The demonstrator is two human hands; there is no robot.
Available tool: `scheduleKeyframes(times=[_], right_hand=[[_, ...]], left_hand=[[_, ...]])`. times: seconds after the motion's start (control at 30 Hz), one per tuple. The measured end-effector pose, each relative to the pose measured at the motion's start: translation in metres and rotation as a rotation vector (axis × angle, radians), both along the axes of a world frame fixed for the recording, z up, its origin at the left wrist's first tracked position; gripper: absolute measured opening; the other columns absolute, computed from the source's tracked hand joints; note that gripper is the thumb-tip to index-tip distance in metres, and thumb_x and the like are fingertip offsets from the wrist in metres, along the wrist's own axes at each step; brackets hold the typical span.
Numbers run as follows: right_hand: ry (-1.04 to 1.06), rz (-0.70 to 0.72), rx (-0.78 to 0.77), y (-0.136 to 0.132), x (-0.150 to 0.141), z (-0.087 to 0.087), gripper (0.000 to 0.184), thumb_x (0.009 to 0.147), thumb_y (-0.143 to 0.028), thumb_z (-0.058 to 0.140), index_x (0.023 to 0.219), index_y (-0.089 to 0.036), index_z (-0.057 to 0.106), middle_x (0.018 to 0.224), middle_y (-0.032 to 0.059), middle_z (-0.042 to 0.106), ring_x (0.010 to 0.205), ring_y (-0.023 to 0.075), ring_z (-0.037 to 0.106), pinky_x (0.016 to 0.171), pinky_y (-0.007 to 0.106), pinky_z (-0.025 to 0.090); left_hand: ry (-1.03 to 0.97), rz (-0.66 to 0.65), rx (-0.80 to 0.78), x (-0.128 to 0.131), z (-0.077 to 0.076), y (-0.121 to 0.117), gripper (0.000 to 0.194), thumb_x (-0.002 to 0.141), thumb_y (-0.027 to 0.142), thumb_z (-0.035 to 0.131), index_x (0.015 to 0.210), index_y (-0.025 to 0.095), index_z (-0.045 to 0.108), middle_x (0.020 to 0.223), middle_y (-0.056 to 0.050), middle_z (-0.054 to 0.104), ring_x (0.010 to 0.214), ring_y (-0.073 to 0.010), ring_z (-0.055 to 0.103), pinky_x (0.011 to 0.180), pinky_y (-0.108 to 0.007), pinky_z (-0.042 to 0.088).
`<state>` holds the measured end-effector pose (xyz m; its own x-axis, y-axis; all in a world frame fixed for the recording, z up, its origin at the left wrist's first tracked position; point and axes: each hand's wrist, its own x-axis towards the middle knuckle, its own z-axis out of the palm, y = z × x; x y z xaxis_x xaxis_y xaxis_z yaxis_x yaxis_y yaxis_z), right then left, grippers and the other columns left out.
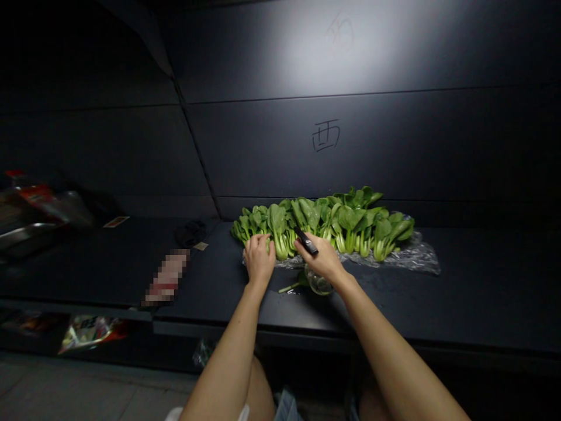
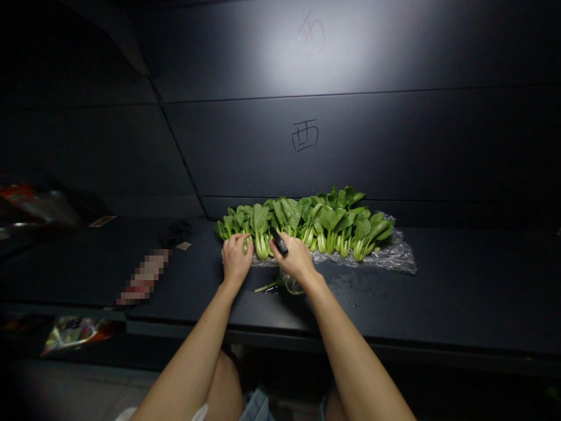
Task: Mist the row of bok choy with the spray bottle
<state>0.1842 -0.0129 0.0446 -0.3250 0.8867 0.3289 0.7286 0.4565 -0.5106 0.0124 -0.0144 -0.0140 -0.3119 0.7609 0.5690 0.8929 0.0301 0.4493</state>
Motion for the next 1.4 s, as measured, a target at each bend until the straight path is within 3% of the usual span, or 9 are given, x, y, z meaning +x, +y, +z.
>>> scheduleKeyframes(times=[0.33,0.5,0.73,1.0,1.13,1.4], right_hand=[[-0.159,0.066,-0.026,-0.006,-0.012,0.003,0.028,0.092,-0.043,0.047,0.093,-0.021,0.064,0.085,0.0057,0.072,0.076,0.0184,0.065,0.058,0.023,0.031],[-0.175,0.079,-0.020,-0.007,-0.018,0.004,0.028,0.092,-0.043,0.048,0.094,-0.021,0.064,0.087,0.0062,0.072,0.078,0.0192,0.066,0.059,0.024,0.031],[-0.201,0.068,0.003,-0.007,-0.031,0.004,0.028,0.093,-0.044,0.046,0.093,-0.022,0.064,0.085,0.0061,0.072,0.075,0.0186,0.066,0.058,0.024,0.031],[-0.211,0.119,0.048,-0.003,-0.049,0.005,0.029,0.092,-0.044,0.046,0.096,-0.021,0.063,0.090,0.0070,0.073,0.080,0.0195,0.067,0.061,0.024,0.033],[-0.228,0.076,0.034,-0.001,-0.057,0.005,0.031,0.094,-0.043,0.043,0.096,-0.021,0.064,0.087,0.0081,0.073,0.078,0.0213,0.067,0.060,0.025,0.033],[-0.235,0.093,0.035,-0.004,-0.066,0.006,0.032,0.093,-0.046,0.044,0.099,-0.021,0.062,0.093,0.0088,0.073,0.083,0.0213,0.067,0.062,0.025,0.035]], left_hand=[[-0.105,0.215,-0.051,-0.017,-0.008,-0.004,0.039,0.081,0.027,0.056,0.118,0.017,0.061,0.122,-0.014,0.054,0.113,-0.0308,0.049,0.095,-0.043,0.043],[-0.110,0.156,-0.072,-0.022,-0.018,0.002,0.037,0.082,0.033,0.056,0.114,0.015,0.063,0.120,-0.016,0.055,0.113,-0.0302,0.051,0.097,-0.044,0.042],[-0.136,0.030,0.009,-0.029,-0.026,0.006,0.033,0.083,0.019,0.047,0.114,0.017,0.060,0.118,-0.013,0.061,0.116,-0.0252,0.053,0.103,-0.041,0.040],[-0.376,0.124,0.054,-0.041,-0.029,0.015,0.041,0.079,0.008,0.042,0.117,0.016,0.056,0.114,-0.013,0.063,0.109,-0.0212,0.059,0.098,-0.034,0.046],[-0.382,0.196,0.055,-0.043,-0.034,0.020,0.038,0.080,0.009,0.044,0.114,0.016,0.058,0.114,-0.013,0.063,0.112,-0.0218,0.058,0.101,-0.035,0.044],[-0.409,0.133,0.028,-0.043,-0.036,0.022,0.041,0.080,0.007,0.041,0.116,0.016,0.057,0.119,-0.012,0.063,0.115,-0.0201,0.058,0.101,-0.032,0.044]])
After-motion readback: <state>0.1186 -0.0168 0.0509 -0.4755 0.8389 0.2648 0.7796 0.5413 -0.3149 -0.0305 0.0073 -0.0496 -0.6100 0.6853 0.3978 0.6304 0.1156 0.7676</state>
